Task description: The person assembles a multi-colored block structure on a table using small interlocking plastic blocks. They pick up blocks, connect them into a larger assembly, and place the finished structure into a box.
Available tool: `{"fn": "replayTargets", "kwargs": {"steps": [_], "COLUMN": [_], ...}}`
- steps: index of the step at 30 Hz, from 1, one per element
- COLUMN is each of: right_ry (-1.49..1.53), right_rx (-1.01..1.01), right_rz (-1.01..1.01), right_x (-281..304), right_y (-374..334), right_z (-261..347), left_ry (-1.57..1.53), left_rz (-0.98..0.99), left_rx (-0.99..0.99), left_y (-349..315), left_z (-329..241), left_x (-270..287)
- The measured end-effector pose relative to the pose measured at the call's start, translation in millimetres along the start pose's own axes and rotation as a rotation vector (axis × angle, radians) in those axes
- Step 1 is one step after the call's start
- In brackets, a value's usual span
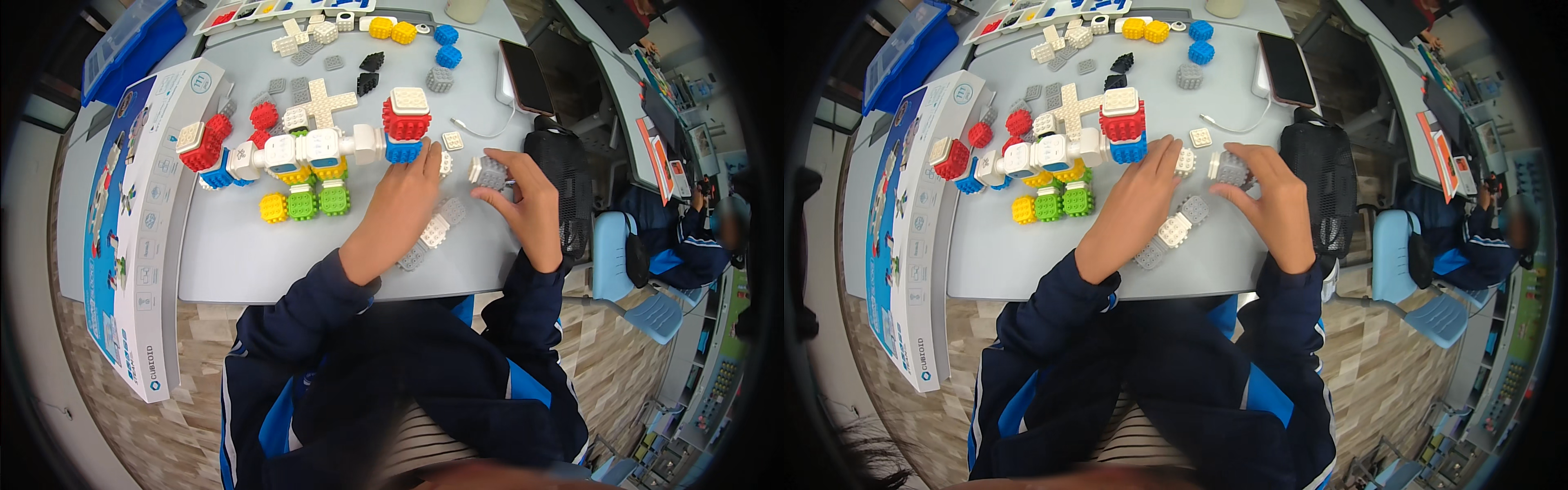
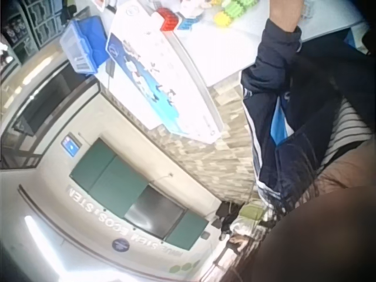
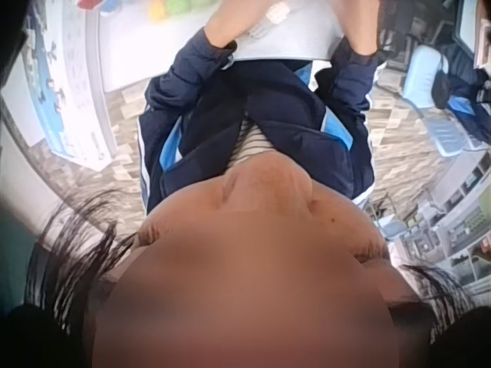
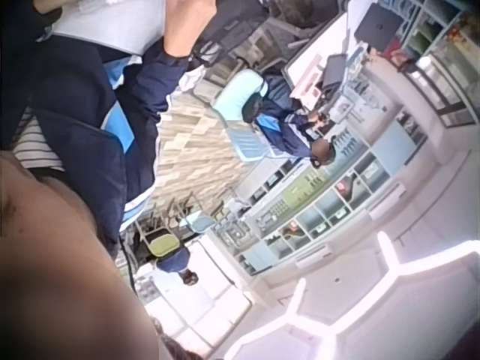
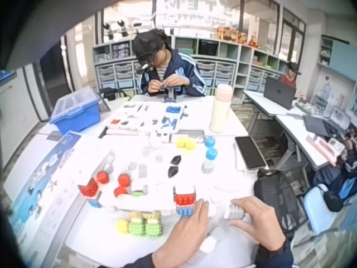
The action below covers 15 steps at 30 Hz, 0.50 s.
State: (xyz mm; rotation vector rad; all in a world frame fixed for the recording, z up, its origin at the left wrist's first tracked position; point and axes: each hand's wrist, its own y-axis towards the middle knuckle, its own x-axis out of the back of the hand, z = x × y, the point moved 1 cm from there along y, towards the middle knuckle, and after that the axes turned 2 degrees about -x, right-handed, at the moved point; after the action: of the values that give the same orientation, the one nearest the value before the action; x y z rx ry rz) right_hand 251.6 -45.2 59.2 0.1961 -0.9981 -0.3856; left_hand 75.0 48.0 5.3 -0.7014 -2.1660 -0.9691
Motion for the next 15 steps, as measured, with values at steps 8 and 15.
{"fn": "replayTargets", "kwargs": {"steps": [8, 15], "right_ry": [0.243, 0.461], "right_rx": [0.053, -0.023], "right_rz": [0.032, 0.198], "right_x": [-3, 12], "right_y": [-1, -21], "right_z": [3, 19], "left_ry": [-0.263, -0.793], "left_rz": [0.012, -0.07], "left_rx": [0.131, 0.299], "left_y": [-13, -49], "left_z": [1, -30], "left_x": [21, 46]}}
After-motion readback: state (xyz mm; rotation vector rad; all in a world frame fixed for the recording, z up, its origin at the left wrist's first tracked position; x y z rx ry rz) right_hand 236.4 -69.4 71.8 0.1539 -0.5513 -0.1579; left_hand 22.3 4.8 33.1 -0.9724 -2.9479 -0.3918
